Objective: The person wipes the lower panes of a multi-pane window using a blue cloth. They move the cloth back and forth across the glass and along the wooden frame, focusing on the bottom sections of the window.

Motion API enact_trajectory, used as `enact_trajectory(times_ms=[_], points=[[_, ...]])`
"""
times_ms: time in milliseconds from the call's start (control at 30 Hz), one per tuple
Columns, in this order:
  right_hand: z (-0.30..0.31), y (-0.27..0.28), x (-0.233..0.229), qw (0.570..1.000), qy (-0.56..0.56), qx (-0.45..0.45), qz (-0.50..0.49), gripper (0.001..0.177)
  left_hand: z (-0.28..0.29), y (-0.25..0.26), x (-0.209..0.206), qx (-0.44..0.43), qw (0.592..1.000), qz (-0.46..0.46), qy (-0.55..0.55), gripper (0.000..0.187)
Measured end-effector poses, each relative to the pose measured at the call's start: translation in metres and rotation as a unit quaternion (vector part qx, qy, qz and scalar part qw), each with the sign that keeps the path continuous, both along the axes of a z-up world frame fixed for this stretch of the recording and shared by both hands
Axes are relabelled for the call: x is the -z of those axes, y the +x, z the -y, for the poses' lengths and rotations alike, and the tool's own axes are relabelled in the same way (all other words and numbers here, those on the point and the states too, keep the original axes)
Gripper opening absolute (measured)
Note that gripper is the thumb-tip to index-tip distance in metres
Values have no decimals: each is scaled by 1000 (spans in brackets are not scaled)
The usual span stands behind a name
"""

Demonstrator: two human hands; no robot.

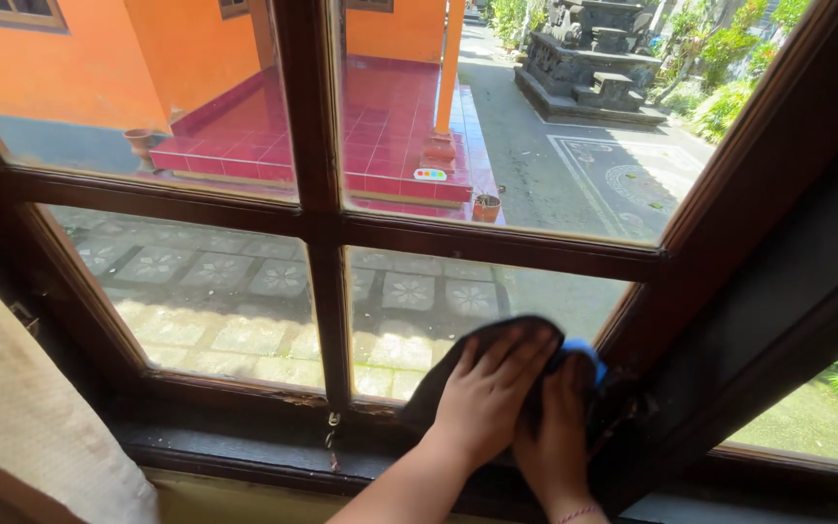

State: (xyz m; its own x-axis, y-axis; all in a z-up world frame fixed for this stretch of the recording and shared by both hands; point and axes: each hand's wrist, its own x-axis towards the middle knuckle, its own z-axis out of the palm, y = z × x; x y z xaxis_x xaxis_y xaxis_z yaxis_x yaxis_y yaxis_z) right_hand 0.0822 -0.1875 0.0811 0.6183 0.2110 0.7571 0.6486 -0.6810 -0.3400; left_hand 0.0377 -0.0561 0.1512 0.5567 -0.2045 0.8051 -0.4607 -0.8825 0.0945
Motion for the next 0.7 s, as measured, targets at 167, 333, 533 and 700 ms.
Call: enact_trajectory(times_ms=[167,333,533,700], points=[[18,7,99,993,-84,27,-81,85,-12,-14,45,24,998,-45,21,61],[8,-9,138,989,-124,11,-85,90,-31,-33,89,23,997,-65,18,54],[-36,-33,103,852,-361,28,-378,90,-62,-32,203,-196,972,-47,118,100],[-54,-31,123,943,-294,12,-156,84,-71,-46,172,-153,967,-203,26,76]])
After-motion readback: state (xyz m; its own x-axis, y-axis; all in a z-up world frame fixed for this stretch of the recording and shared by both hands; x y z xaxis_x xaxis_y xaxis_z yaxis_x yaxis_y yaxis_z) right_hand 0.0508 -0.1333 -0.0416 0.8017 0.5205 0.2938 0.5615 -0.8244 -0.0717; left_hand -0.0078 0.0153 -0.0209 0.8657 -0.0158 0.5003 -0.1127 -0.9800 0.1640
